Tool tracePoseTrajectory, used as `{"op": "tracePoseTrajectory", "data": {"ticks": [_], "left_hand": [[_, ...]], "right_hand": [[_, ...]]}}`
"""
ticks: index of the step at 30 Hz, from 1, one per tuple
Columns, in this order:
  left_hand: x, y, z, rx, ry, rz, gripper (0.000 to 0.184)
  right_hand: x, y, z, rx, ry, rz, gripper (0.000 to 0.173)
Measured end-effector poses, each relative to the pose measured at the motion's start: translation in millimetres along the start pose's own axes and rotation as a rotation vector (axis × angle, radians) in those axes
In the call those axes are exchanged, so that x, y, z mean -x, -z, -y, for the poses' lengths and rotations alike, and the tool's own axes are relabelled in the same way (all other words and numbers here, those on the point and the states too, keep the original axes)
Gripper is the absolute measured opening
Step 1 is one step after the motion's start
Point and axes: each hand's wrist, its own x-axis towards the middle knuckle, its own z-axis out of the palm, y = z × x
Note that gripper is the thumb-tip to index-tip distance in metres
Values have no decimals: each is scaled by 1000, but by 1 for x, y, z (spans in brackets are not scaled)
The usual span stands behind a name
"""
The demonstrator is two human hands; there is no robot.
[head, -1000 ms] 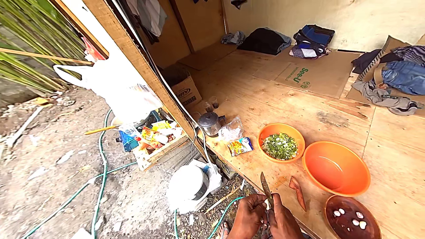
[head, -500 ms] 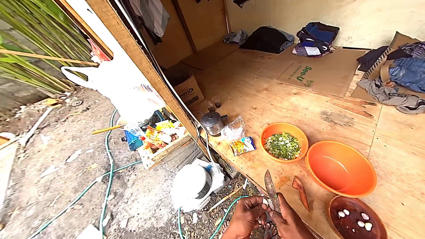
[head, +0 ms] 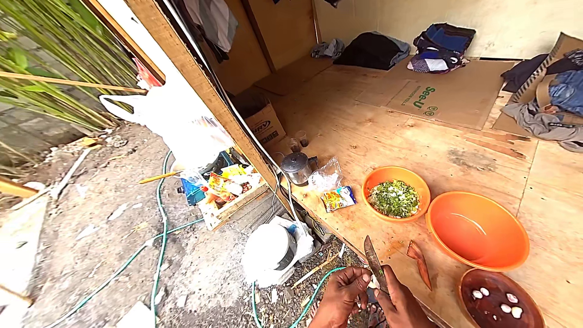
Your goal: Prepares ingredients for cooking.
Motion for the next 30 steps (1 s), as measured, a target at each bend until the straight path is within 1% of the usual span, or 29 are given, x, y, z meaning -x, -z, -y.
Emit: {"op": "tracePoseTrajectory", "data": {"ticks": [4,8,10,12,14,16,19,20,22,23,24,26,28,30], "left_hand": [[-1,-2,2,62,-14,-38,13],[-3,-2,7,191,-60,-43,10],[-3,-2,10,229,-79,-35,10],[-4,0,13,249,-99,-33,11],[-3,3,14,265,-106,-44,14],[-3,6,12,295,-111,-57,18],[-4,10,12,306,-151,-75,24],[-4,11,12,300,-164,-79,26],[-3,14,10,286,-184,-84,27],[-3,15,10,276,-191,-93,27],[-1,16,10,262,-195,-107,26],[1,16,10,206,-184,-158,26],[3,14,12,158,-162,-218,25],[2,10,14,128,-127,-245,23]], "right_hand": [[2,2,2,-57,-14,13,48],[5,-4,-1,-207,-14,-6,51],[7,-4,-3,-291,-12,-24,50],[7,-3,-5,-376,8,-59,45],[6,2,-5,-415,-3,-73,43],[5,6,-7,-356,-15,-72,42],[3,5,-11,-78,-17,-105,37],[3,2,-13,6,-4,-124,37],[3,-5,-14,93,15,-149,43],[3,-8,-13,108,27,-164,48],[3,-12,-9,114,35,-189,47],[2,-17,-2,110,29,-233,36],[0,-19,2,80,29,-245,37],[0,-17,2,-3,79,-233,35]]}}
